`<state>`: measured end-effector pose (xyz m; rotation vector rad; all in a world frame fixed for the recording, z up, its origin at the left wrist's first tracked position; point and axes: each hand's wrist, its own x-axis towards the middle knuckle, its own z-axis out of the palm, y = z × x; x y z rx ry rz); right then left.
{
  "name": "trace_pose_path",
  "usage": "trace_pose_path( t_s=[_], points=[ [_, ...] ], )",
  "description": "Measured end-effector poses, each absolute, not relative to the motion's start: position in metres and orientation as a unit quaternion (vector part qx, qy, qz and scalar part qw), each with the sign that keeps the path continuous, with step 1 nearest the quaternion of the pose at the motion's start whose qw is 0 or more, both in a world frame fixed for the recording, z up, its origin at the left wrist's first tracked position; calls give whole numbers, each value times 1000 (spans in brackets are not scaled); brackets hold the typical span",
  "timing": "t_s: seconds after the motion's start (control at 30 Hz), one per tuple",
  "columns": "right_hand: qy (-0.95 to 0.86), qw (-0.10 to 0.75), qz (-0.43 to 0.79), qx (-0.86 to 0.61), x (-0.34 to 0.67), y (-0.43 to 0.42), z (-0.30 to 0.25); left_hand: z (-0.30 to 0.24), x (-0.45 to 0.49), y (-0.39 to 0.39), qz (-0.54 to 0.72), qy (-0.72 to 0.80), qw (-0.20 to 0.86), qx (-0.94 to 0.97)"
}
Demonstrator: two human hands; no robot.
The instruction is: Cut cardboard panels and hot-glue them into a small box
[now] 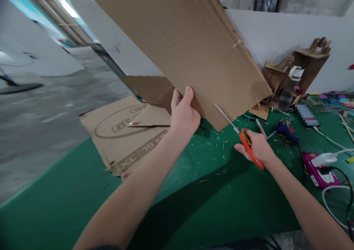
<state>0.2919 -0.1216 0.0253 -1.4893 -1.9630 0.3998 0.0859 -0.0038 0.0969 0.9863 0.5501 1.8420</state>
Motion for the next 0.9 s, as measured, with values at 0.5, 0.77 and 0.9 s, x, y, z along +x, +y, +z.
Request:
trace_pose_path(
  t_s=[0.5, 0.77, 0.9],
  points=[
    [-761, 289, 29, -580, 287, -118, 23, 96, 89, -7, 759, 216, 479, 384],
    [-758, 300, 83, -573, 290, -121, 22, 91, 89, -3, 756, 222, 482, 384],
    [-756, 288, 119, -576, 293, -122, 26, 87, 89, -2, 754, 237, 483, 377]
  ],
)
